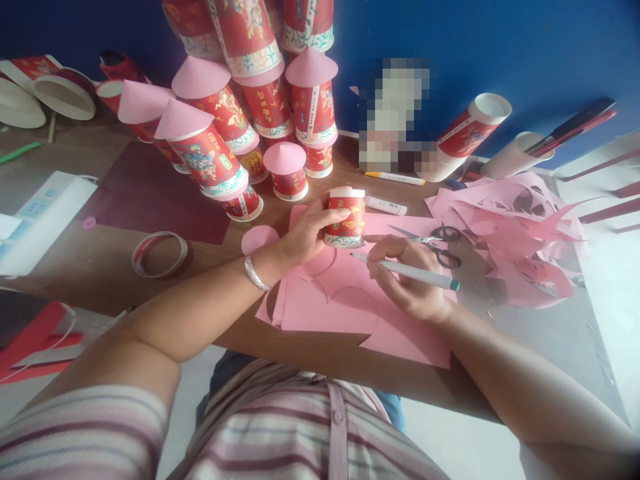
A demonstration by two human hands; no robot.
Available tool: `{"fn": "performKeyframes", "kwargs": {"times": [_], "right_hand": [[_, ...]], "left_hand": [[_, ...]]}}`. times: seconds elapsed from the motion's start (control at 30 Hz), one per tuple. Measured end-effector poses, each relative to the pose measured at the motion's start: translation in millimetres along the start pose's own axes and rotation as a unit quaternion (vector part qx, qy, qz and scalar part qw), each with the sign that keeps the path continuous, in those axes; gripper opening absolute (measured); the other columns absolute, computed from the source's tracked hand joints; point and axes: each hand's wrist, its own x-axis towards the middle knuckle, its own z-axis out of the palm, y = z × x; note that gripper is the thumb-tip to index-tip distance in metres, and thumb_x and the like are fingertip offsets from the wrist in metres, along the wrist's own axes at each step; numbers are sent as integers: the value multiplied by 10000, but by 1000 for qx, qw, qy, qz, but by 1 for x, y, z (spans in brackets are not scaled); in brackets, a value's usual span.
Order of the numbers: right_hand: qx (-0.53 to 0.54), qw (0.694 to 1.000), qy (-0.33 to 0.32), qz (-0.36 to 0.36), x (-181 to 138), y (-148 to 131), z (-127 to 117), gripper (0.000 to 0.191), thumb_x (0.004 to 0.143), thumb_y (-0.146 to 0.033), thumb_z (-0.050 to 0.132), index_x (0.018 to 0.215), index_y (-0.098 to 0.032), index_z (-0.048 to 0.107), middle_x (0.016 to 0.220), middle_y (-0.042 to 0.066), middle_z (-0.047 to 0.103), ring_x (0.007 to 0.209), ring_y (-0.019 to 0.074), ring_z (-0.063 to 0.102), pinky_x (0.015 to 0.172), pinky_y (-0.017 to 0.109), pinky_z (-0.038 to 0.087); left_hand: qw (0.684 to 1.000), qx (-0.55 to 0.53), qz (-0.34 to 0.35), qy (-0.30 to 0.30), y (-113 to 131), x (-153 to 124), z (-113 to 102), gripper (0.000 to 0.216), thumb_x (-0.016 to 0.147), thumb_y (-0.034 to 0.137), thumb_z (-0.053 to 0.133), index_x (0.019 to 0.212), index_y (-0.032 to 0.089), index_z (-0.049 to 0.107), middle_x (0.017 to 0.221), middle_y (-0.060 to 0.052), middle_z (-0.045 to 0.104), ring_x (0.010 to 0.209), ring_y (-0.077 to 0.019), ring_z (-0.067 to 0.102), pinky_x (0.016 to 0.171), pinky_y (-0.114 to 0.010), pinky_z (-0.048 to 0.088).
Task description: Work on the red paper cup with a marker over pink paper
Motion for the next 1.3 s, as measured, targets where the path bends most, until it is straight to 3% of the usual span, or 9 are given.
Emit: {"fn": "performKeyframes", "kwargs": {"times": [0.2, 0.37, 0.57, 0.77, 1.03, 1.3], "right_hand": [[7, 1000, -19, -19, 3, -3, -1, 103, 1073, -189, 720, 1029, -282, 729, 877, -30, 798, 867, 207, 874, 1057, 419, 767], [-8, 999, -32, -28, 4, -5, -3, 107, 1083, -180, 718, 1037, -277, 720, 919, 5, 839, 927, 232, 908, 959, 391, 781], [4, 1000, -29, -11, 3, -5, -2, 90, 1072, -201, 734, 1024, -277, 729, 909, 8, 838, 933, 241, 908, 903, 380, 760], [-1, 1000, 4, -6, 0, -1, 0, 84, 1074, -217, 713, 1020, -282, 710, 890, 2, 821, 775, 196, 836, 666, 314, 649], [-14, 1000, 5, 18, 1, -2, -3, 88, 1067, -226, 725, 1004, -284, 708, 862, 2, 809, 747, 202, 813, 672, 337, 655], [-29, 999, 10, 28, 2, -3, -4, 97, 1052, -222, 725, 978, -281, 702, 860, 5, 814, 701, 187, 766, 652, 332, 641]], "left_hand": [[1000, 7, -8, -8, 5, -1, 5, 461, 909, 533, 932, 1168, 205, 737, 1037, -53, 778, 952, -223, 783, 847, -359, 666], [998, 18, -36, -50, 14, -3, 9, 588, 810, 642, 1030, 1013, 197, 703, 886, -5, 715, 798, -178, 746, 725, -316, 651], [998, 38, -33, -34, 15, -4, 8, 511, 869, 609, 979, 1038, 199, 724, 898, -19, 737, 831, -197, 764, 757, -336, 670], [998, 64, 13, -21, 4, 1, 5, 477, 913, 652, 927, 985, 228, 720, 902, -46, 750, 886, -241, 761, 817, -398, 689], [997, 74, 5, -18, 4, -1, 3, 469, 970, 665, 882, 1047, 231, 721, 1011, -89, 796, 1059, -297, 805, 940, -460, 697], [998, 65, 5, -27, 3, 1, 5, 469, 951, 671, 888, 1013, 243, 706, 955, -63, 759, 973, -269, 775, 881, -433, 682]]}}
